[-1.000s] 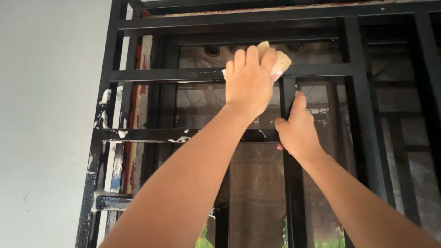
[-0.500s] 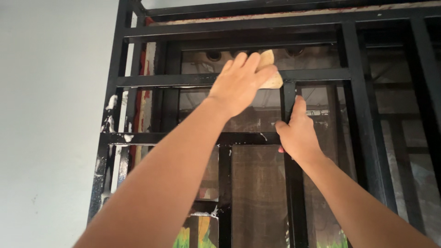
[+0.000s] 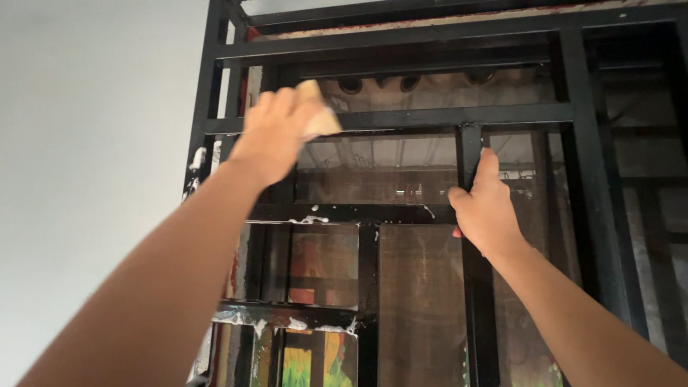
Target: The person cleans a metal window grill by dipping a sponge into a green container of soapy water and wiping the bars. They wipe multiple sections of the black grill, re-wetting the sponge as they work.
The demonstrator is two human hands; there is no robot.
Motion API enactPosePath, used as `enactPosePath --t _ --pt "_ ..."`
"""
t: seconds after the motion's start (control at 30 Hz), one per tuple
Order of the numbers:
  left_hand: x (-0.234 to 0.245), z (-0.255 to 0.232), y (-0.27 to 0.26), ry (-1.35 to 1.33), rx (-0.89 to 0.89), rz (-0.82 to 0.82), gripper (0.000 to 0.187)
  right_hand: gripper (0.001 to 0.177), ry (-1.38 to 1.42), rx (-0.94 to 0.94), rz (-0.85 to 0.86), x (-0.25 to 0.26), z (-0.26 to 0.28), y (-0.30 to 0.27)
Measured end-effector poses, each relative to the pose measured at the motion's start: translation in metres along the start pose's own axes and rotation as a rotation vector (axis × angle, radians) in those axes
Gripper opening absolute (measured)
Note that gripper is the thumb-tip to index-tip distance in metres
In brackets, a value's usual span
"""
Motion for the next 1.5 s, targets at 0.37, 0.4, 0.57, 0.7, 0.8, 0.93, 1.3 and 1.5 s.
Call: enactPosePath --t 0.37,0.4,0.57,0.7,0.8,0.93,1.3,1.5 --pt "-0.023 0.079 -0.027 -0.078 0.576 -0.189 0.050 0.071 -0.022 -0.015 -0.012 0.000 -0.003 0.001" --pt "-0.025 0.070 -0.022 -0.067 0.619 -0.222 0.051 0.070 -0.023 -0.017 -0.014 0.001 -0.002 0.000" --pt "-0.026 -0.013 0.005 -0.068 0.611 -0.255 0.055 0.071 -0.012 -0.028 -0.005 0.002 -0.001 -0.001" --pt "-0.022 -0.093 0.022 -0.177 0.389 -0.277 0.050 0.072 -0.014 -0.040 0.002 0.002 -0.003 0.000" --pt "-0.021 -0.136 0.036 -0.234 0.306 -0.291 0.053 0.072 0.006 0.009 -0.008 0.001 -0.006 0.003" --pt "-0.025 -0.175 0.050 -0.236 0.273 -0.239 0.059 0.071 -0.101 0.087 0.022 -0.002 -0.025 0.018" --pt "-0.030 -0.214 0.063 -0.321 -0.021 -0.416 0.041 0.050 -0.733 0.485 -0.257 0.061 -0.027 0.007" --pt "-0.023 -0.219 0.053 -0.273 -0.272 -0.377 0.039 0.076 -0.805 0.504 -0.442 0.094 -0.042 0.017"
Point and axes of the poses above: each hand's wrist, its own y-axis towards the middle knuckle, its own x-axis out of the back of the hand, z = x × y, the point moved 5 cm from there along y, towards the middle knuckle, and after that the axes turned 4 degrees about x, right-handed, at the moved point
